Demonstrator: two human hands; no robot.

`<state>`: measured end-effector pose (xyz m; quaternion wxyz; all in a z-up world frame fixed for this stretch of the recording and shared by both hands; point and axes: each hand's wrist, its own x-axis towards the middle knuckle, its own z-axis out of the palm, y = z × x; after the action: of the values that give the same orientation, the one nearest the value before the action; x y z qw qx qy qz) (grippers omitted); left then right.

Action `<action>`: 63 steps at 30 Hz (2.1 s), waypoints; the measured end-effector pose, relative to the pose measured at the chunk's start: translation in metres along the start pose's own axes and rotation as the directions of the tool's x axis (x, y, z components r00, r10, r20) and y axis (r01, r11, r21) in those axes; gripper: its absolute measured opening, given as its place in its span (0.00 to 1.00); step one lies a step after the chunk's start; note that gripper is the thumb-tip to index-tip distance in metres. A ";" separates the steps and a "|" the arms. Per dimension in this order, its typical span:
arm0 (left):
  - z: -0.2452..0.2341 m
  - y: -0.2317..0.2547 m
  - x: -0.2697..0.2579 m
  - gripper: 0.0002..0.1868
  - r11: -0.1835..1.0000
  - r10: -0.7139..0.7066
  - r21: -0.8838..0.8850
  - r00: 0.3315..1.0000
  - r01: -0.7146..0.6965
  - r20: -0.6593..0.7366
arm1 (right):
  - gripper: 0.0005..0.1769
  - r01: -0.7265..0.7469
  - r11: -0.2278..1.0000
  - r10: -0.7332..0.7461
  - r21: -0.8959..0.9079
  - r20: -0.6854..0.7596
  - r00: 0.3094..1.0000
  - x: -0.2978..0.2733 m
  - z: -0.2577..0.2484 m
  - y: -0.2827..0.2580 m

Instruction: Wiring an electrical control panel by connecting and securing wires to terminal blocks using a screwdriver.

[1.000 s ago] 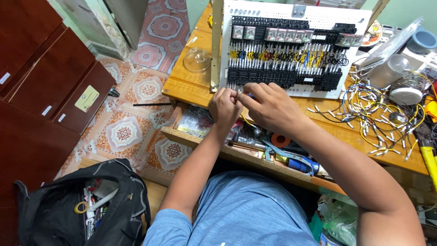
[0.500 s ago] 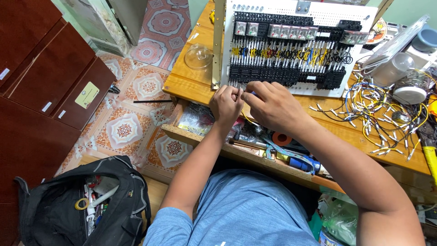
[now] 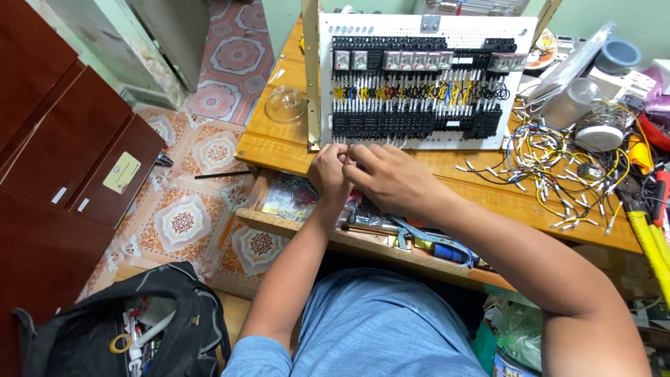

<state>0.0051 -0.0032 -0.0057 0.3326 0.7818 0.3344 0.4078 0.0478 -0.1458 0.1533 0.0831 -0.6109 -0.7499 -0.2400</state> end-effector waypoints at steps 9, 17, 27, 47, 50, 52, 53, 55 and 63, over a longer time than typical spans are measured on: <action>0.001 0.000 0.002 0.06 1.000 -0.023 -0.006 1.000 0.023 0.007 | 0.16 -0.127 0.945 0.102 -0.302 -0.096 0.990 0.002 0.005 -0.005; 0.000 0.007 -0.001 0.05 0.999 0.006 0.036 0.999 -0.005 -0.039 | 0.13 -0.080 0.912 0.028 -0.402 -0.134 0.991 0.002 0.010 0.002; -0.003 0.006 0.001 0.04 0.996 0.082 0.045 0.995 -0.079 -0.061 | 0.11 -0.133 0.926 0.098 -0.353 -0.116 0.988 0.010 -0.001 -0.001; 0.002 -0.008 0.001 0.02 0.993 0.019 0.116 1.000 -0.020 0.010 | 0.10 -0.040 0.994 0.015 -0.100 -0.242 0.970 0.005 0.014 0.007; 0.012 -0.026 0.003 0.05 0.991 0.028 0.130 0.998 -0.034 0.047 | 0.17 -0.064 0.993 0.089 0.101 -0.262 0.961 0.000 0.007 0.014; 0.006 -0.018 0.003 0.06 0.990 0.041 0.130 0.997 -0.048 0.058 | 0.19 -0.116 0.978 0.159 0.176 -0.254 0.954 -0.009 0.006 0.020; -0.003 -0.002 0.002 0.09 0.987 0.055 0.148 0.998 -0.061 0.039 | 0.15 -0.248 0.928 0.293 0.276 -0.136 0.946 -0.015 0.006 0.025; -0.011 0.013 0.000 0.13 0.983 0.071 0.165 0.997 -0.073 0.021 | 0.12 -0.383 0.853 0.411 0.355 -0.005 0.912 -0.026 0.008 0.029; -0.009 0.008 -0.001 0.12 0.991 0.124 0.065 0.990 -0.120 -0.069 | 0.18 -0.667 0.712 0.489 0.218 0.528 0.694 -0.066 0.047 0.020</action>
<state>-0.0010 -0.0063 0.0046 0.2706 0.7952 0.3102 0.4453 0.0906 -0.1787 0.0899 0.1079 -0.8266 -0.5437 0.0975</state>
